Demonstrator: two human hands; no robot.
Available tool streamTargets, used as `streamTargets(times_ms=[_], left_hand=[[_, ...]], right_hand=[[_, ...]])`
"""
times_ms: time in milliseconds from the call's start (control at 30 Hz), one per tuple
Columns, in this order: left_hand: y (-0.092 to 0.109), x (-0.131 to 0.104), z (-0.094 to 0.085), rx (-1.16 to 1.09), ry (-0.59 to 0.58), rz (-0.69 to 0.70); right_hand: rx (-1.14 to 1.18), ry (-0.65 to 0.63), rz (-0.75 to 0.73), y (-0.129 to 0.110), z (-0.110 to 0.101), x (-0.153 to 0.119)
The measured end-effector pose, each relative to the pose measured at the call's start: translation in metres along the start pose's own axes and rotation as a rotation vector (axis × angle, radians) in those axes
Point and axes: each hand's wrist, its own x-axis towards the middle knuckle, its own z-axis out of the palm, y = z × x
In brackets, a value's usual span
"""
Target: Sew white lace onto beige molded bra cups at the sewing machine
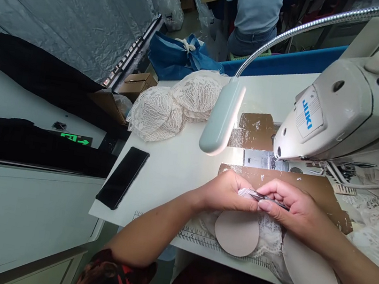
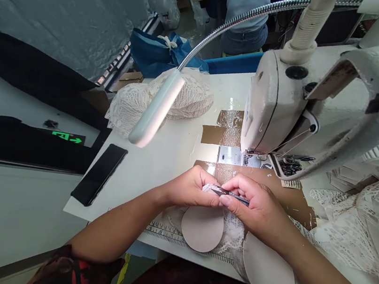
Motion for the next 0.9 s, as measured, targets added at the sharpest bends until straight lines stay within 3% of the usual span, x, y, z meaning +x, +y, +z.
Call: streamTargets(times_ms=[133,267,433,533,633,733,900], left_hand=[[-0.002,0.001,0.001,-0.011,-0.017,0.014],[-0.004,0.002,0.002,0.029,0.018,0.056],[0.001,-0.003,-0.006,0.018,-0.043,0.043],[0.006,-0.007,-0.016,0.107,-0.088,0.041],[0.008,-0.012,-0.027,0.231,-0.026,0.054],[0.009,-0.015,-0.033,0.217,0.035,0.067],[0.008,-0.013,-0.026,0.232,0.082,0.159]], right_hand=[[-0.01,0.045,0.026,0.0,0.001,0.0],[0.185,0.096,0.076,0.003,0.002,0.001],[0.205,-0.062,0.138,0.004,0.002,0.003],[0.108,-0.038,0.13,0.005,0.0,0.003],[0.015,-0.021,0.126,0.006,-0.001,0.002],[-0.018,-0.023,0.125,0.005,0.0,0.002],[-0.007,-0.009,0.118,0.002,0.0,0.001]])
